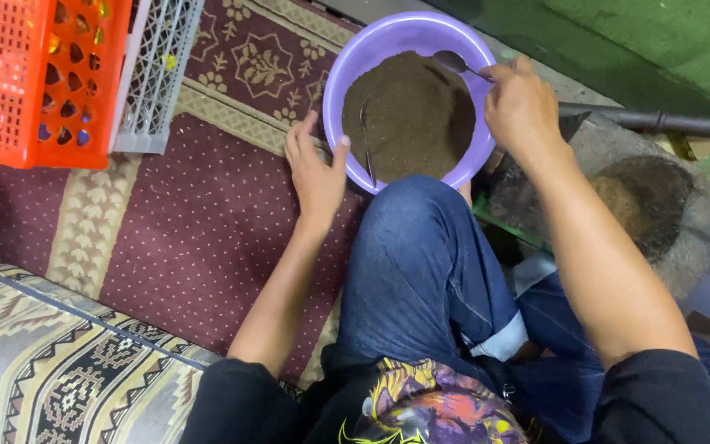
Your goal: A person sits on the floor and uses a spoon to transfer brown powder from a purple bowl into a stone mortar, then uses a brush to spread the powder.
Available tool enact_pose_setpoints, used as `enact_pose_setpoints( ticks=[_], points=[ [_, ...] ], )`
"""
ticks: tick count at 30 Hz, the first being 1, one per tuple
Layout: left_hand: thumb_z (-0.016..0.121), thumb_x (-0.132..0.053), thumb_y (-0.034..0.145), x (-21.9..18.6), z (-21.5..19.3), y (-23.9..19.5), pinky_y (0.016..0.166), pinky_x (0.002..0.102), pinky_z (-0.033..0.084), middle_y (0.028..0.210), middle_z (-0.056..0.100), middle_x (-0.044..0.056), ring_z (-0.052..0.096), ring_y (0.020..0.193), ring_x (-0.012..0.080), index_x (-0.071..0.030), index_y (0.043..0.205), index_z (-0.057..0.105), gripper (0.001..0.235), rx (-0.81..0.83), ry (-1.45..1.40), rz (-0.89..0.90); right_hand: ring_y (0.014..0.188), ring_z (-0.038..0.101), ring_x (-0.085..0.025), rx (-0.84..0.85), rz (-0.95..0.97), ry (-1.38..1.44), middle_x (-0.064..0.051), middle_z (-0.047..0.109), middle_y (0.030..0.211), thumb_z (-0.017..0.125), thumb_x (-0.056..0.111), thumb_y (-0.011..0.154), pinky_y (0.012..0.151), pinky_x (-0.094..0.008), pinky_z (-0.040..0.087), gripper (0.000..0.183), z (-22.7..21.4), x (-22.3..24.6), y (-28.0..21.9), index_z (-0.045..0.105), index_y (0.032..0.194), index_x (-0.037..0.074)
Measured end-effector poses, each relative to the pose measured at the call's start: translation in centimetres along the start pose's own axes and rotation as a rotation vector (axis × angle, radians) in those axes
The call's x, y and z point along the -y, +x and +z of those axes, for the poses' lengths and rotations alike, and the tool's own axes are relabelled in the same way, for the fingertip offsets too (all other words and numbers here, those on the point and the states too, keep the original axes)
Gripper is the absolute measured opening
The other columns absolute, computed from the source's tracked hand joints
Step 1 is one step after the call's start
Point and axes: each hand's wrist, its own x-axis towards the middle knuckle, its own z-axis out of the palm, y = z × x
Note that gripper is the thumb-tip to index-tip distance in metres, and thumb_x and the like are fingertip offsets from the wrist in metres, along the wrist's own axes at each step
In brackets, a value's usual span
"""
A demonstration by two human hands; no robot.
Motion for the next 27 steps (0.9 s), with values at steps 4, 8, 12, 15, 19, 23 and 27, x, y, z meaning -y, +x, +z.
enact_pose_setpoints(
  ticks=[4,8,12,15,19,23,27],
  points=[
    [0.070,-0.037,0.090,-1.7,0.0,-1.5,0.090,0.049,0.042,0.105,0.072,0.008,0.061,0.101,0.0323,-0.010,0.106,0.073,0.031,0.138,0.224,0.240,0.077,0.062,-0.059,-0.012,-0.010,-0.016,-0.026,0.057,0.108,0.047,0.004,0.098,0.069,-0.070,0.049,0.043,1.2,0.3,-0.2,0.070,0.134,0.006],
    [0.069,-0.055,0.091,-0.3,1.6,-1.9,0.086,0.044,0.039,0.096,0.066,0.007,0.057,0.095,0.0315,-0.017,0.089,0.069,0.039,0.374,0.411,0.181,0.076,0.064,-0.056,0.005,0.004,-0.030,-0.028,0.057,0.115,0.048,0.005,0.100,0.067,-0.067,0.052,0.040,0.9,0.3,-0.9,0.069,0.134,0.004],
    [0.075,-0.062,0.086,0.9,3.3,-1.1,0.085,0.048,0.044,0.095,0.066,0.009,0.060,0.094,0.0357,-0.014,0.087,0.073,0.048,0.436,0.633,0.225,0.076,0.065,-0.052,0.001,0.033,0.031,-0.023,0.057,0.102,0.048,0.004,0.100,0.071,-0.064,0.052,0.040,0.3,0.4,-2.6,0.069,0.134,0.005],
    [0.071,-0.059,0.089,1.1,4.6,-0.6,0.087,0.049,0.043,0.103,0.067,0.012,0.060,0.100,0.0375,-0.011,0.099,0.074,0.049,0.510,0.799,0.242,0.074,0.064,-0.051,0.004,0.037,0.035,-0.022,0.057,0.102,0.048,0.006,0.100,0.064,-0.062,0.051,0.039,1.4,-0.6,-3.5,0.071,0.132,0.007],
    [0.072,-0.051,0.089,0.9,5.0,0.1,0.089,0.049,0.046,0.109,0.069,0.012,0.062,0.103,0.0361,-0.011,0.105,0.076,0.043,0.528,0.853,0.162,0.079,0.064,-0.058,0.030,0.069,0.036,-0.027,0.058,0.112,0.045,0.007,0.099,0.073,-0.067,0.051,0.041,2.0,-1.0,-3.9,0.070,0.132,0.005],
    [0.065,-0.026,0.089,0.6,2.9,0.4,0.066,0.048,0.054,0.086,0.071,0.010,0.069,0.078,0.0333,-0.007,0.098,0.069,0.021,0.331,0.762,0.169,0.072,0.062,-0.057,-0.013,0.038,0.029,-0.025,0.054,0.109,0.043,0.005,0.099,0.067,-0.066,0.050,0.042,2.0,-1.4,-3.6,0.069,0.131,0.004],
    [0.067,-0.021,0.098,-2.0,-1.0,0.4,0.056,0.050,0.052,0.086,0.076,0.007,0.072,0.069,0.0340,-0.007,0.094,0.062,0.015,0.175,0.451,0.230,0.076,0.064,-0.057,-0.043,0.045,0.020,-0.025,0.054,0.113,0.046,0.004,0.098,0.071,-0.067,0.050,0.039,2.0,-1.8,-2.9,0.070,0.129,0.004]
  ],
)
